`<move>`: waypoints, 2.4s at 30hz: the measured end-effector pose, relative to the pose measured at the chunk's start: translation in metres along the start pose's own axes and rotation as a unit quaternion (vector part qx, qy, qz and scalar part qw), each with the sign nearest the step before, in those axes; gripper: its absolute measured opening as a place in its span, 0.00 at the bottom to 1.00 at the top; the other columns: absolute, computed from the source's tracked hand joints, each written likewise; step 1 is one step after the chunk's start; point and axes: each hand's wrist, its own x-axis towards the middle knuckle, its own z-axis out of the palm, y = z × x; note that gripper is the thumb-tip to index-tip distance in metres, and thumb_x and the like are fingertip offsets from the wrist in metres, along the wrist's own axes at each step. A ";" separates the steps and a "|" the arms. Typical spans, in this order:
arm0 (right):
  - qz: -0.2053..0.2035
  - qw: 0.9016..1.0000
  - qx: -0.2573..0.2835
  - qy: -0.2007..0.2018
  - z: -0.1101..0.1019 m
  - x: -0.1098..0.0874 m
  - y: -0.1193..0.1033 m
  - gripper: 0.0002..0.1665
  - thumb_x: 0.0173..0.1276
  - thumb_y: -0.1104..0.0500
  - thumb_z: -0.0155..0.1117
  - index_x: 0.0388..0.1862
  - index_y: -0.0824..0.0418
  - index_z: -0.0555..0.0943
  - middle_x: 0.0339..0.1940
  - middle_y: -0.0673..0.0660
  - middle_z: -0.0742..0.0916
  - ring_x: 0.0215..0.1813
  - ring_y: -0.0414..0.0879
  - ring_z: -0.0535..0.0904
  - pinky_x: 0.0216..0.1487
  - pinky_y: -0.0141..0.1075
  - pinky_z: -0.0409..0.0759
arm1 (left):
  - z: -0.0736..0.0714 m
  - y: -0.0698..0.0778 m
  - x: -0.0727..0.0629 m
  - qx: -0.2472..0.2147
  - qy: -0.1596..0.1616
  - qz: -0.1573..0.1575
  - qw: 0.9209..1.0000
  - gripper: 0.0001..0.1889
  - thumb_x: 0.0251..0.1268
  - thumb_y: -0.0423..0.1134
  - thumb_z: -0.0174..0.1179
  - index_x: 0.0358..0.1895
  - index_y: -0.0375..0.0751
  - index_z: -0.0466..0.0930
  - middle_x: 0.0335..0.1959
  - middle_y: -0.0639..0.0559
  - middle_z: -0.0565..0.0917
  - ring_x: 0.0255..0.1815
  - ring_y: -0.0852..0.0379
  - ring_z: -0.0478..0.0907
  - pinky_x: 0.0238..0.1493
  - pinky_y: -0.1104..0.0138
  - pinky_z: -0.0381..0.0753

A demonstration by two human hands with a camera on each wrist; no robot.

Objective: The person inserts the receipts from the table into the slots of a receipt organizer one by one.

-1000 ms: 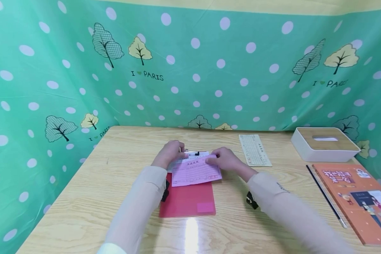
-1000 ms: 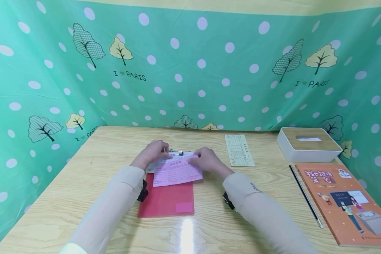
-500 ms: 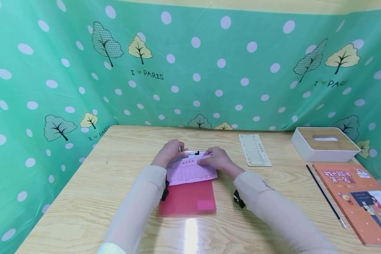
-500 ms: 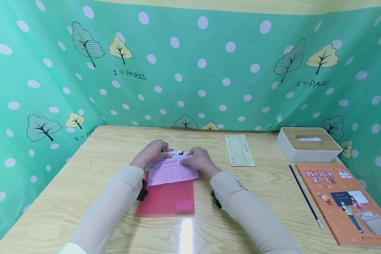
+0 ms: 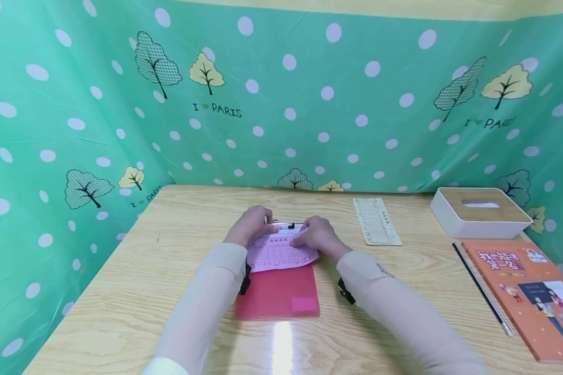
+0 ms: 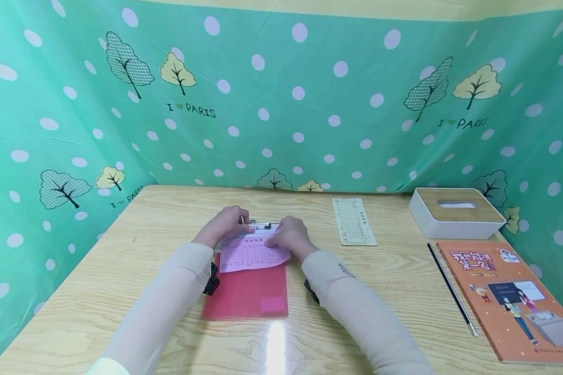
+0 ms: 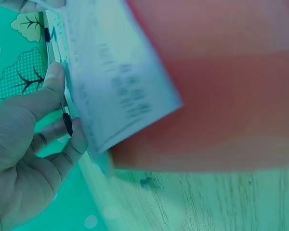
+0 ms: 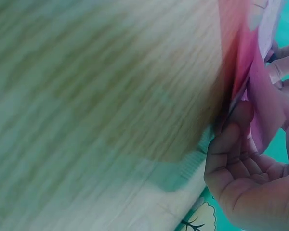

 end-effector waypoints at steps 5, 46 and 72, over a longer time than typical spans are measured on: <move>0.012 1.000 -0.007 -0.003 0.002 0.002 0.000 0.19 0.53 0.57 0.84 0.30 0.61 0.78 0.33 0.55 0.82 0.36 0.48 0.76 0.35 0.36 0.74 | 0.000 0.002 0.000 -0.014 0.004 -0.006 1.000 0.12 0.63 0.40 0.72 0.28 0.40 0.79 0.35 0.47 0.81 0.38 0.51 0.74 0.47 0.59 0.75; 0.026 0.999 -0.008 -0.033 -0.001 0.007 0.000 0.22 0.55 0.51 0.82 0.27 0.60 0.76 0.28 0.54 0.79 0.30 0.45 0.72 0.32 0.35 0.72 | 0.000 0.006 -0.003 -0.007 0.002 -0.015 1.000 0.11 0.63 0.40 0.72 0.37 0.37 0.81 0.37 0.45 0.81 0.40 0.50 0.75 0.50 0.57 0.76; 0.043 0.999 -0.005 -0.027 0.003 0.018 -0.002 0.24 0.52 0.51 0.85 0.30 0.62 0.77 0.27 0.54 0.77 0.29 0.45 0.71 0.30 0.35 0.69 | -0.009 0.004 0.002 -0.040 -0.029 -0.020 0.999 0.09 0.64 0.38 0.71 0.32 0.36 0.83 0.35 0.47 0.83 0.36 0.53 0.75 0.45 0.61 0.76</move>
